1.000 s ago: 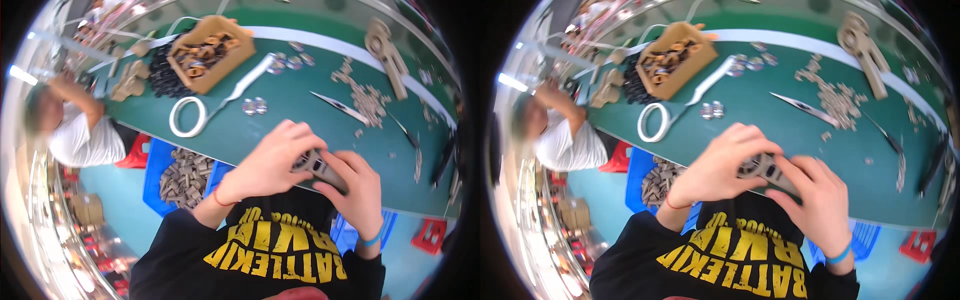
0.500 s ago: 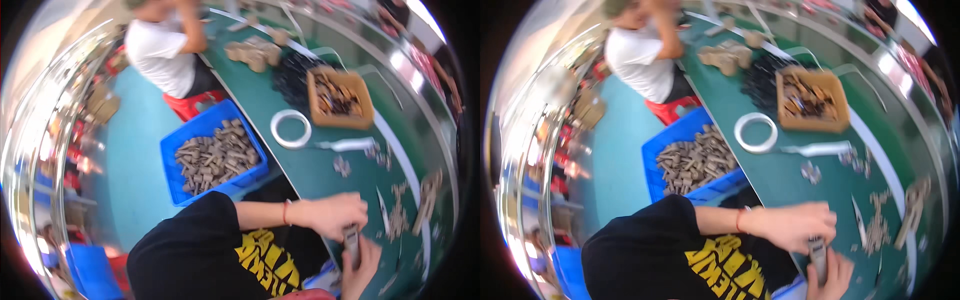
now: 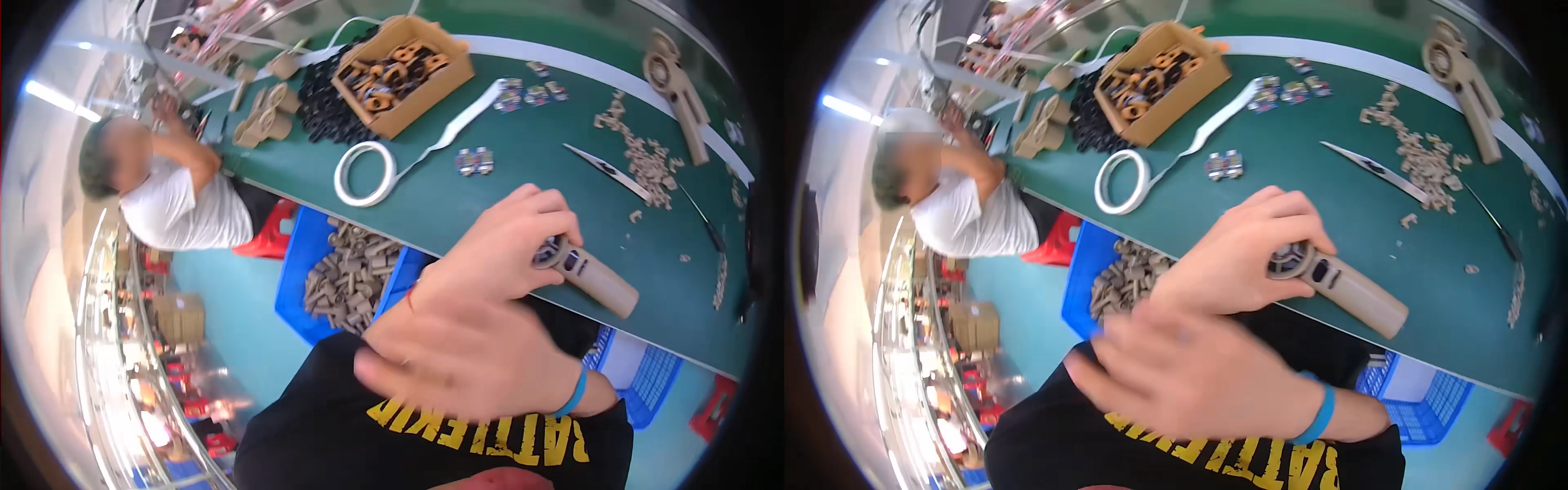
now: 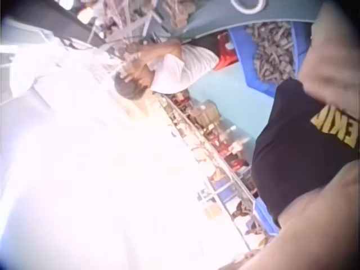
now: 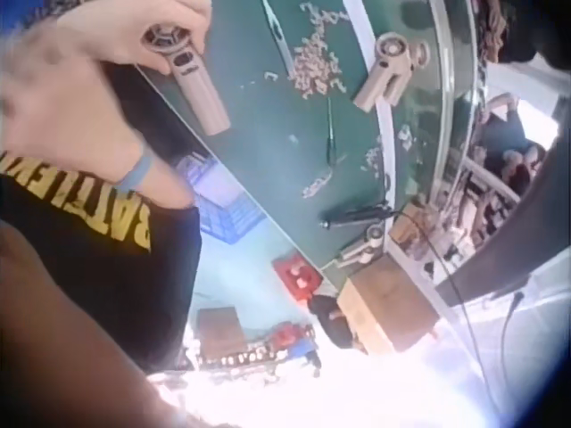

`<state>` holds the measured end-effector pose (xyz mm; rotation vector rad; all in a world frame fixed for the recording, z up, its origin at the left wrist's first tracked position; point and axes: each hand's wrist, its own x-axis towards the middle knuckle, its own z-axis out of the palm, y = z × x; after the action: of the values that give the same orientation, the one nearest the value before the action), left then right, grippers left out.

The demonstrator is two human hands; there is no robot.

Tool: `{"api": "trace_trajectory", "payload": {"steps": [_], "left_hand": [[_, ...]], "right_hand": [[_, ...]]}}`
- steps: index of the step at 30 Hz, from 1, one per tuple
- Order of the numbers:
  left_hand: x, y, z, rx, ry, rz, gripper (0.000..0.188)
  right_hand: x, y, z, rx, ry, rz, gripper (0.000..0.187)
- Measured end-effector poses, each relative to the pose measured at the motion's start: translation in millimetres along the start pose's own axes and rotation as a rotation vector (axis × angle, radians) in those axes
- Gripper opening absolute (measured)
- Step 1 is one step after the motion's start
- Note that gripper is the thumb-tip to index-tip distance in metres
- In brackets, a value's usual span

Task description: Assembling a handheld rechargeable fan by installing the motor, battery, and circuit board into the housing and securing it with screws.

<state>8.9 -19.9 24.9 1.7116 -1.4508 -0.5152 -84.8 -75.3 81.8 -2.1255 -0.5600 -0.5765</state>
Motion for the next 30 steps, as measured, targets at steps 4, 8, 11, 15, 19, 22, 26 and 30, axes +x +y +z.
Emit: {"api": "trace_trajectory", "payload": {"steps": [4,8,11,15,19,22,26,30], "left_hand": [[-14.6,-1.8,-10.2,-0.02,0.164,0.051,0.029],[-14.8,6.1,-19.9,0.062,0.024,0.023,0.029],[-23.3,-2.4,-17.0,0.054,0.033,0.077,0.03],[-26.6,-9.1,-1.6,-0.036,0.034,0.153,0.035],[-29.9,-9.1,2.3,-0.021,0.012,0.149,0.035],[-28.7,-10.1,-0.6,-0.011,0.061,0.155,0.035],[-22.6,-14.3,-6.5,-0.036,-0.006,0.142,0.038],[-23.9,-8.3,-23.2,-0.059,0.19,0.262,0.047]], "right_hand": [[-22.9,10.1,-12.2,0.194,0.199,0.156,0.038],[-41.5,-5.6,11.2,0.085,-0.025,-0.207,0.033],[-60.6,2.3,-8.6,-0.229,0.261,0.161,0.03],[-99.4,20.3,-31.1,-0.225,0.372,0.636,0.015],[-110.2,29.8,-32.4,-0.18,0.097,0.786,0.016],[-101.8,28.5,-33.3,-0.118,0.08,0.918,0.018],[-91.5,29.2,-38.8,-0.112,0.032,0.969,0.018],[-91.0,36.8,-36.5,-0.134,0.023,0.948,0.018]]}}
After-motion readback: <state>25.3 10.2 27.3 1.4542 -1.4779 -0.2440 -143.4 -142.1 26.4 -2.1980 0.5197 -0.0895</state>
